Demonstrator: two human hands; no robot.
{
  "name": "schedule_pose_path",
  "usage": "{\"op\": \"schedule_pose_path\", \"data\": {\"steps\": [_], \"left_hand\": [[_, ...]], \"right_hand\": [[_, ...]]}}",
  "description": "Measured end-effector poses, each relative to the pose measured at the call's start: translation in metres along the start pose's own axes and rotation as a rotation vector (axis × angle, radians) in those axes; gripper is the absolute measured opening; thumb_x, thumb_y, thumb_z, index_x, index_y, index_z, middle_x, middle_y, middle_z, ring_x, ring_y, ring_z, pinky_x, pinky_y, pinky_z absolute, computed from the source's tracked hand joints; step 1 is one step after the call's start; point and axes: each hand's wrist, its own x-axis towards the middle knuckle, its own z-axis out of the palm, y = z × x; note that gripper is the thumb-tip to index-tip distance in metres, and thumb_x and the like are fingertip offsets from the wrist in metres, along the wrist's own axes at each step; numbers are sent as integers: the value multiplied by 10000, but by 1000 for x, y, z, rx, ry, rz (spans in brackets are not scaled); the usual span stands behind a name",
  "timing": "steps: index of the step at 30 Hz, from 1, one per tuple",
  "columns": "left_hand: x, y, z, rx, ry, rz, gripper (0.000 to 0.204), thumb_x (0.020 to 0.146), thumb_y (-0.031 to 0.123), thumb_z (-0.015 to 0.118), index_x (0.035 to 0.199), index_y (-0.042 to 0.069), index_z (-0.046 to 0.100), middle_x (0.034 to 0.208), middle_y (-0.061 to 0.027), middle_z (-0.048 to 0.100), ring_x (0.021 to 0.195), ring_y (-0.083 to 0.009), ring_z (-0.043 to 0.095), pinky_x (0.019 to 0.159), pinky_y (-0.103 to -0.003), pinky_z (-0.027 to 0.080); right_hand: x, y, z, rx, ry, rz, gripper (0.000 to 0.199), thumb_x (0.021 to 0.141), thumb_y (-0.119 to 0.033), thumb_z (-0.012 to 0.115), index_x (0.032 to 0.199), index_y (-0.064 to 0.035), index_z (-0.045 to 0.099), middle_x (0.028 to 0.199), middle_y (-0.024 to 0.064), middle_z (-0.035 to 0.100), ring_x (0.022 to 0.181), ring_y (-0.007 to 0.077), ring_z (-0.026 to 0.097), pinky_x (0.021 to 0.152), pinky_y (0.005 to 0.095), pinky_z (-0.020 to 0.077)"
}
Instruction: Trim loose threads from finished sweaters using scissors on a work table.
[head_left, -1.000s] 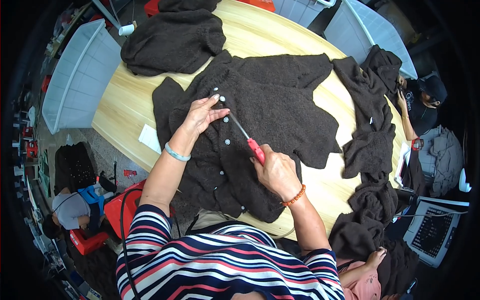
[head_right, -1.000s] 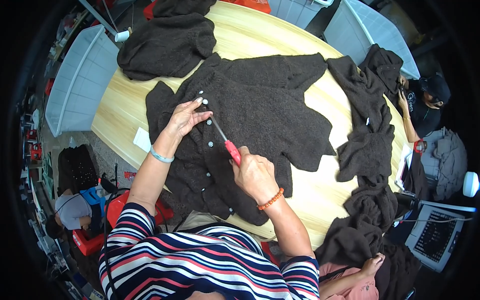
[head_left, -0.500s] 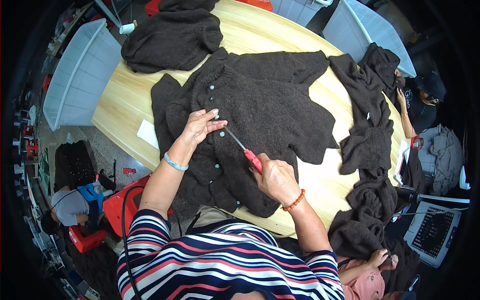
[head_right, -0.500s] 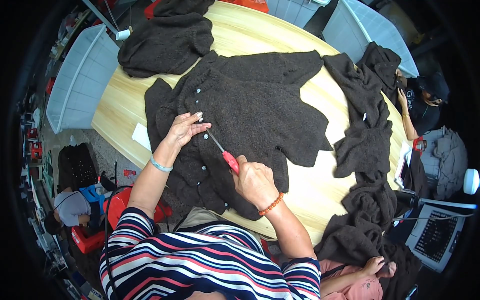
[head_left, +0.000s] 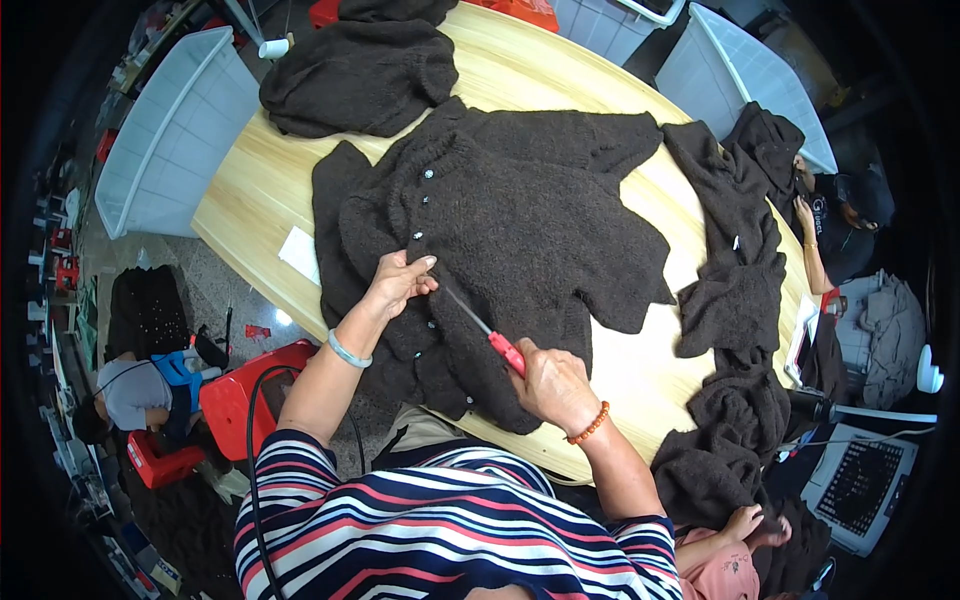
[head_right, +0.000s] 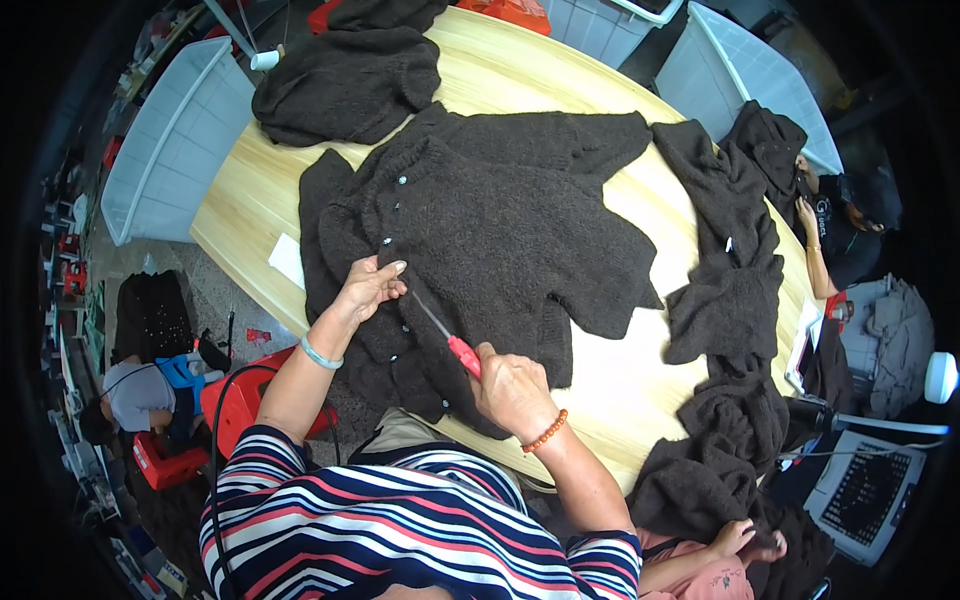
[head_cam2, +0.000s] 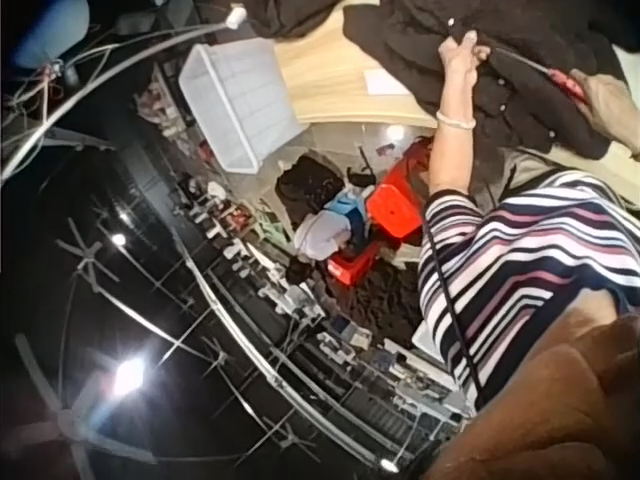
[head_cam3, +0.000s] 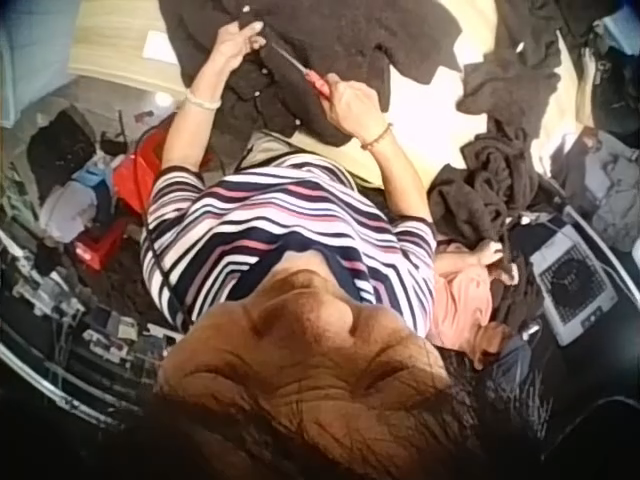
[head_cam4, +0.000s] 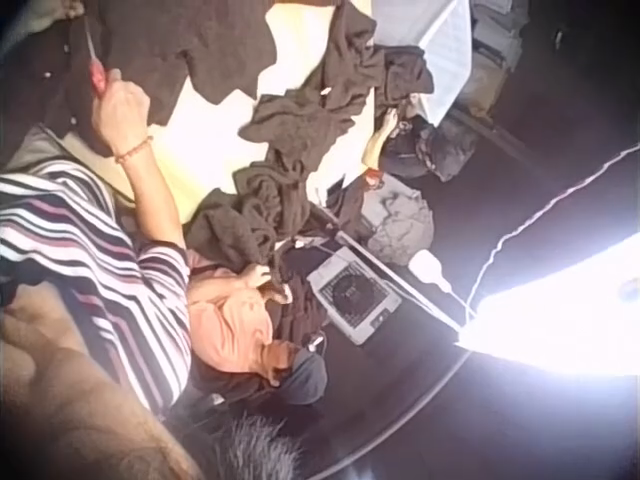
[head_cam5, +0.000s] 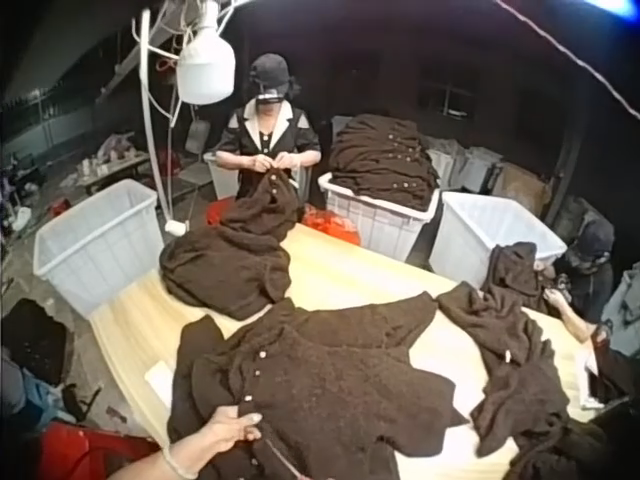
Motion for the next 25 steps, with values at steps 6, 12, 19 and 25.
{"op": "schedule_pose_path", "data": {"steps": [6, 12, 19, 25], "left_hand": [[-15, -11, 18, -136, -26, -14, 193, 940, 131, 635, 1025, -7, 531, 860, -106, 657, 699, -224, 708, 575, -263, 567], [-35, -44, 63, 42, -141, 68, 219, 947, 142, 604, 950, -76, 589, 787, -138, 677, 657, -226, 709, 535, -282, 571], [-95, -51, 116, 719, -917, 532, 281, 859, 278, 684, 888, -1, 701, 862, -146, 715, 744, -210, 697, 685, -335, 542], [-34, 48, 17, 1181, 529, 920, 466, 770, 181, 787, 1166, 94, 557, 1071, -124, 546, 988, -273, 559, 851, -355, 467]], "right_hand": [[-9, 4, 2, 14, -15, 12, 248, 869, -235, 640, 959, -9, 594, 638, 229, 621, 636, 398, 652, 600, 474, 519], [-17, 10, -25, 123, -73, 64, 241, 864, -235, 662, 1027, -69, 599, 715, 229, 640, 718, 412, 655, 644, 477, 512], [-1, 33, -41, 265, 216, 253, 284, 881, -254, 673, 1079, -71, 583, 791, 250, 650, 780, 450, 639, 670, 485, 501], [45, 16, -44, 189, 232, 277, 372, 853, -325, 710, 1094, -75, 577, 783, 242, 650, 779, 447, 643, 697, 503, 498]]}}
